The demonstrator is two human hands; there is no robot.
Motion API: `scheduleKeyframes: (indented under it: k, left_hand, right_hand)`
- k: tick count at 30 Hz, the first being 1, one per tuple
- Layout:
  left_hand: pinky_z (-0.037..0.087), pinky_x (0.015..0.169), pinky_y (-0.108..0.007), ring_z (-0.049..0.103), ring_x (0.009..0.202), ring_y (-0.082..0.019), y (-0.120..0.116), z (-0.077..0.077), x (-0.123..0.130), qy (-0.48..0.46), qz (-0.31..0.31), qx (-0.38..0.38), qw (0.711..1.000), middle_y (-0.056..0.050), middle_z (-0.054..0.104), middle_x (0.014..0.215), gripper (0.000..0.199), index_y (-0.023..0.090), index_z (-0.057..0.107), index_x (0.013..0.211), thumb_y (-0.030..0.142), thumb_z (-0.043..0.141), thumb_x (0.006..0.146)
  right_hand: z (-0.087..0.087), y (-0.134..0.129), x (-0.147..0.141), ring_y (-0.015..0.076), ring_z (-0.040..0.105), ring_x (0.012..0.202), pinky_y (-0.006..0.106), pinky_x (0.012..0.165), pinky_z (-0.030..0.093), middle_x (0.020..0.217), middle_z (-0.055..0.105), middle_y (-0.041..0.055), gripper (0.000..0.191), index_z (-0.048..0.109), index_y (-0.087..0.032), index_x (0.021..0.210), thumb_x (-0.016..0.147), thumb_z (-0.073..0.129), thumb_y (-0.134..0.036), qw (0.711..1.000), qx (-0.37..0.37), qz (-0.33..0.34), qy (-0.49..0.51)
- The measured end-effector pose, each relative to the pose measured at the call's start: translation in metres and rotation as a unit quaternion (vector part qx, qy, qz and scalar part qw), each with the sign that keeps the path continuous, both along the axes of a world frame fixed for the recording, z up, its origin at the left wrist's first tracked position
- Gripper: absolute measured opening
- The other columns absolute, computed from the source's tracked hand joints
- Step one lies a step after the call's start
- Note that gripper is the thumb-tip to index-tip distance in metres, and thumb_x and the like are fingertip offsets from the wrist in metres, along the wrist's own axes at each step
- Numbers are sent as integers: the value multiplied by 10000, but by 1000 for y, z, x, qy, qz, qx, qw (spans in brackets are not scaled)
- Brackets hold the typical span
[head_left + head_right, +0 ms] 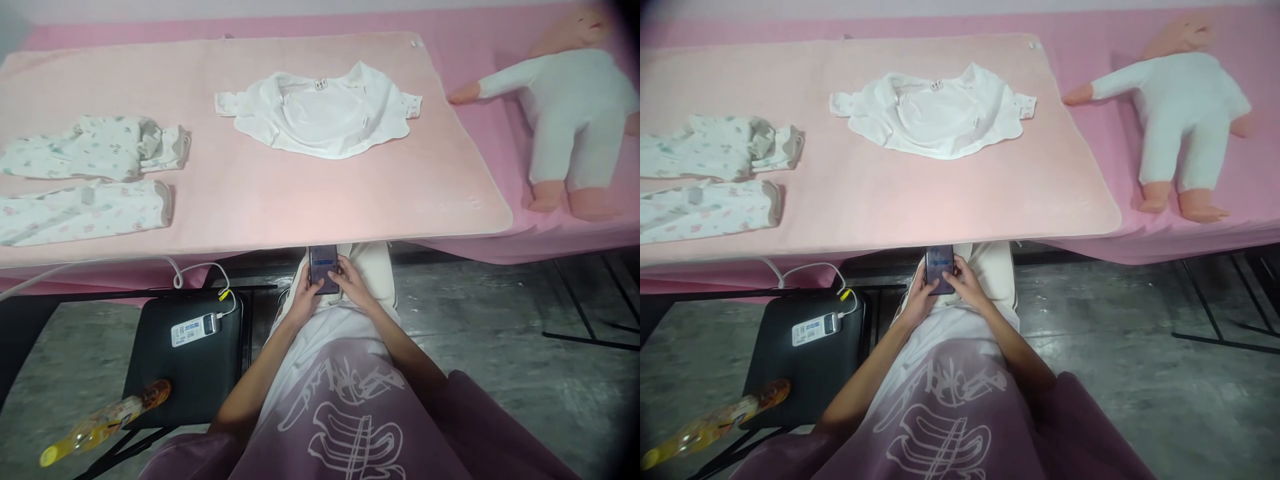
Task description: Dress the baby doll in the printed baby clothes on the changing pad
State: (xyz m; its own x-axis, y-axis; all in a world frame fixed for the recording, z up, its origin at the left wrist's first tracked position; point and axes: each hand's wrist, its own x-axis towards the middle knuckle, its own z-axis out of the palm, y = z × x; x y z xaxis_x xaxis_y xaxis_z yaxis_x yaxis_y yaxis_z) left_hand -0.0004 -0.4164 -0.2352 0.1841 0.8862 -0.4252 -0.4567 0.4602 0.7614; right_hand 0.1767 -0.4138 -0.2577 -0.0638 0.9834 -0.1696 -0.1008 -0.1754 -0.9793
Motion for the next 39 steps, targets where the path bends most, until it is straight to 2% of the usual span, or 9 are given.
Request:
scheduleKeyframes:
  k: [3,7,12,15,20,23,30,34,39]
  left_hand:
    - [517,1372,-528,632,1612,-377,0,1,0,-9,1,0,1000,-113,722,1634,790,305,704,1587,341,1014,862]
    - [514,1378,-547,632,1618,-384,0,4,-1,-33,-8,-2,999,-113,711,1650,780,309,699,1594,365,997,875]
    - [516,1373,-551,634,1612,-387,0,2,-1,-27,-3,-12,1000,-117,717,1638,798,314,687,1609,380,1004,879]
    - [522,1364,-526,620,1621,-378,0,-3,-1,-5,6,0,1000,-111,690,1674,791,321,691,1597,399,1014,880]
    - [505,1370,-499,601,1638,-360,-1,-9,-2,13,-4,18,1000,-108,671,1690,821,336,657,1646,422,993,901]
    - [474,1395,-489,580,1659,-349,-2,-10,-4,11,-19,15,1000,-103,637,1728,858,351,628,1684,396,984,905]
    - [505,1371,-495,612,1618,-352,-2,-4,-4,-7,-16,16,1000,-98,676,1690,818,338,676,1631,379,992,878]
    - [539,1334,-514,608,1628,-363,0,0,-5,-55,-14,-17,998,-95,713,1646,741,326,695,1603,446,938,913]
    - [548,1326,-499,590,1647,-353,1,0,-4,-52,9,-29,998,-84,711,1657,646,313,724,1540,538,891,958]
  right_hand:
    - [-3,0,-3,262,701,1176,400,1083,585,1358,767,90,647,632,-275,1517,1008,837,-619,1000,11,-13,-15]
    - [-6,0,-3,266,701,1195,418,1123,572,1374,767,93,623,634,-277,1531,1029,809,-603,1000,15,-12,-12]
    - [-5,0,9,288,700,1258,436,1147,580,1464,751,115,744,628,-269,1615,982,862,-583,999,26,43,-2]
    - [-4,0,13,297,696,1275,439,1136,588,1458,752,123,786,624,-266,1636,971,876,-601,998,31,54,-5]
    - [-5,1,3,272,704,1147,423,1078,592,1358,771,107,682,644,-273,1552,1022,817,-665,999,24,9,-22]
    - [-6,2,-3,263,703,1095,408,1032,598,1318,779,102,687,651,-270,1513,1008,817,-705,999,18,-15,-36]
    - [-4,0,3,281,711,1190,441,1131,589,1338,785,101,659,648,-277,1552,1040,780,-672,1000,21,5,-18]
    - [-3,0,11,289,704,1250,462,1219,556,1390,773,106,705,635,-287,1638,1037,798,-617,999,22,46,-5]
    - [-3,0,15,300,700,1314,486,1272,537,1451,765,113,749,633,-290,1680,1029,804,-620,998,24,54,3]
